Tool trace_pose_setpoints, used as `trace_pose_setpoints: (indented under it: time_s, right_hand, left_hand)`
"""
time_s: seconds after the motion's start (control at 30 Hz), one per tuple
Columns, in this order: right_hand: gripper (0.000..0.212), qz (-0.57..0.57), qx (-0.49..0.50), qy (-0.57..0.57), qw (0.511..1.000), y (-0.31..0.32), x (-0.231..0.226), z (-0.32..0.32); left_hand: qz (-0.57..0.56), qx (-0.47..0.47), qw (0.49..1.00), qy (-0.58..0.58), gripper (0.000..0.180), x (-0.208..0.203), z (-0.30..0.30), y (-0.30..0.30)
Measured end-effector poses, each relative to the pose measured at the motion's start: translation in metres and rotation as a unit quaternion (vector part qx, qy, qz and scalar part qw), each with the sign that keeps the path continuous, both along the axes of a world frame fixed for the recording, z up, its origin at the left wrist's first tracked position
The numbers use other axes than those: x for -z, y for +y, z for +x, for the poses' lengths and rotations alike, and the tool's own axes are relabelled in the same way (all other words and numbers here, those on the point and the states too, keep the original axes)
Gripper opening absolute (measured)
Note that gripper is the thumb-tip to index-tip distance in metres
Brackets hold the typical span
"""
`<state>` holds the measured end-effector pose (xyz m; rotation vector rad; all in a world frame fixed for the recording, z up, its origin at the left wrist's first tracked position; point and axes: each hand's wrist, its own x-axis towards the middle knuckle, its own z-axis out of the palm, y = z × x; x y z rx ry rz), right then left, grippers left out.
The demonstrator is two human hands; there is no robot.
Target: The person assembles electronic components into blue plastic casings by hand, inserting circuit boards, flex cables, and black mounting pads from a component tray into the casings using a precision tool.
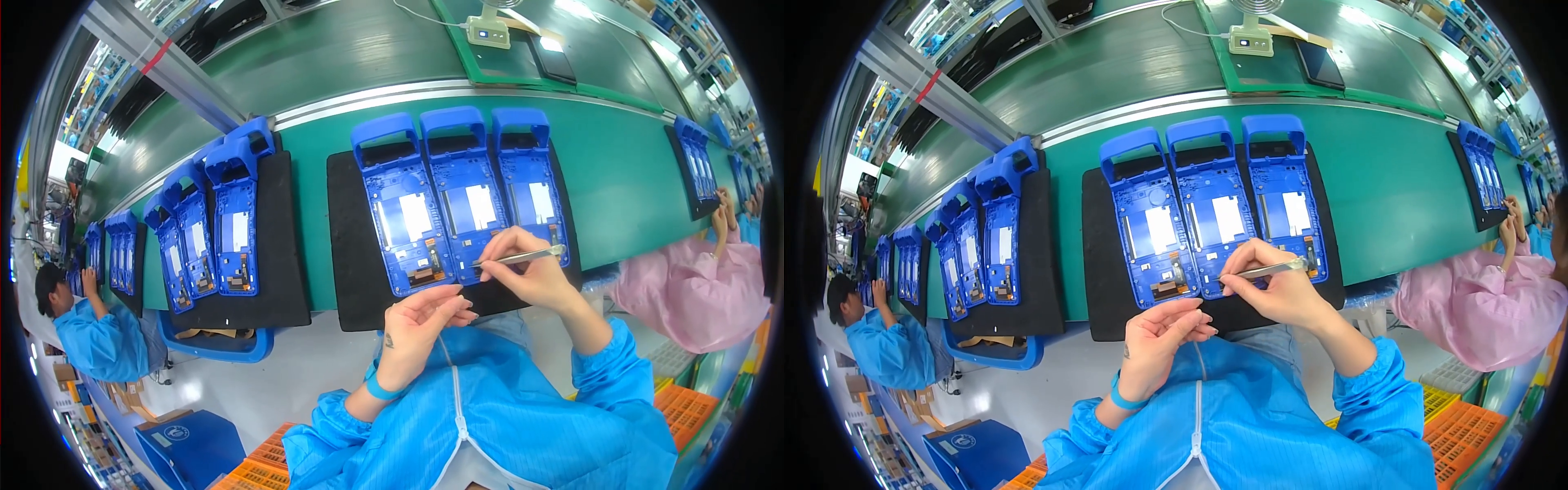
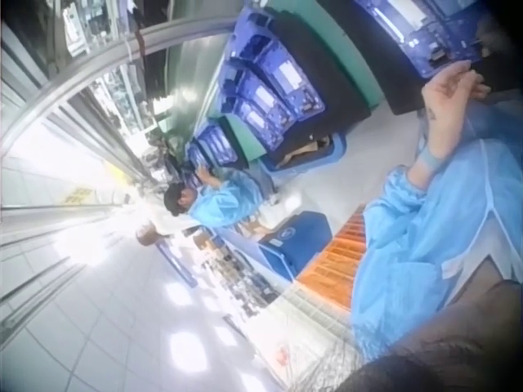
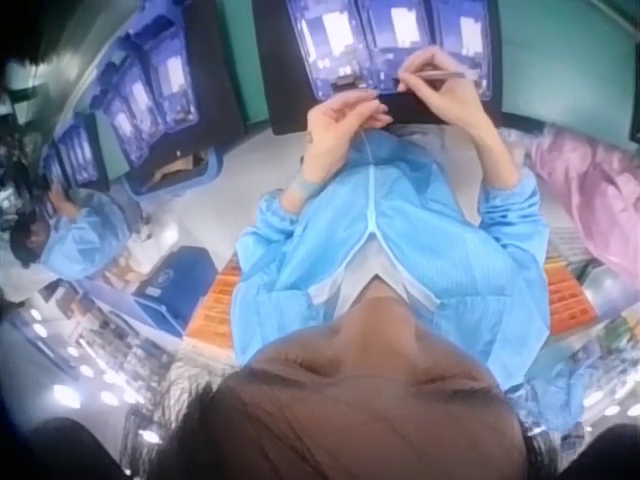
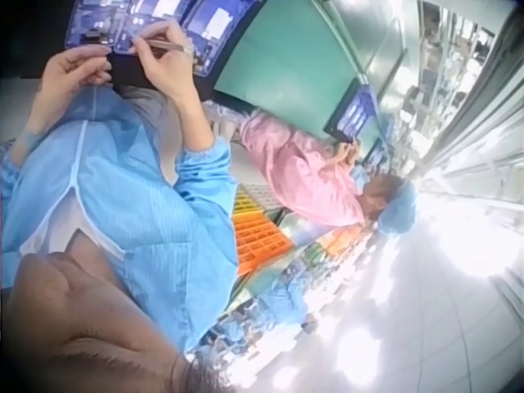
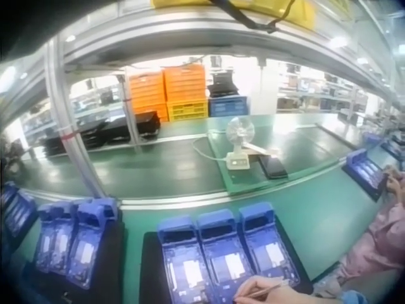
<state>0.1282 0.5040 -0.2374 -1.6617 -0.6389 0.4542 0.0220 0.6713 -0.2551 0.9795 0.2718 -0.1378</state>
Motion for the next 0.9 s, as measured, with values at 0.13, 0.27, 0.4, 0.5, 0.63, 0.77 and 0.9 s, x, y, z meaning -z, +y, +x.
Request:
trace_pose_setpoints:
  time_s: [0.13, 0.27, 0.4, 0.5, 0.63, 0.77, 0.9]
  right_hand:
    - [0.007, -0.008, 0.012, -0.008, 1.0, 0.0031, -0.0006, -0.0001]
    - [0.009, -0.017, -0.001, -0.014, 1.0, 0.0018, -0.0012, 0.0018]
    - [0.01, -0.014, -0.004, -0.02, 1.0, 0.0016, -0.0028, 0.0028]
    - [0.01, -0.026, 0.002, -0.031, 0.999, 0.0019, -0.0019, 0.0027]
    - [0.009, -0.021, 0.024, -0.022, 0.999, 0.0027, -0.0037, 0.0014]
    - [0.009, -0.037, 0.011, -0.003, 0.999, 0.0018, -0.0051, 0.0035]
    - [0.01, -0.023, 0.008, 0.004, 1.0, 0.0008, -0.0018, 0.0044]
  left_hand:
    - [-0.012, 0.01, 1.0, 0.0, 0.024, -0.0005, 0.0016, -0.0045]
    - [-0.004, 0.01, 1.0, 0.001, 0.025, 0.0, 0.0025, -0.0059]
    - [0.003, 0.009, 1.0, 0.001, 0.025, 0.0003, 0.0035, -0.0066]
    - [0.004, 0.009, 1.0, -0.001, 0.025, 0.0015, 0.0035, -0.0078]
    - [0.0, 0.01, 1.0, 0.0, 0.025, 0.0007, 0.0029, -0.0074]
    - [-0.003, 0.011, 1.0, -0.001, 0.025, 0.0023, 0.0023, -0.0068]
    - [-0.001, 0.011, 1.0, -0.003, 0.025, 0.0026, 0.0023, -0.0064]
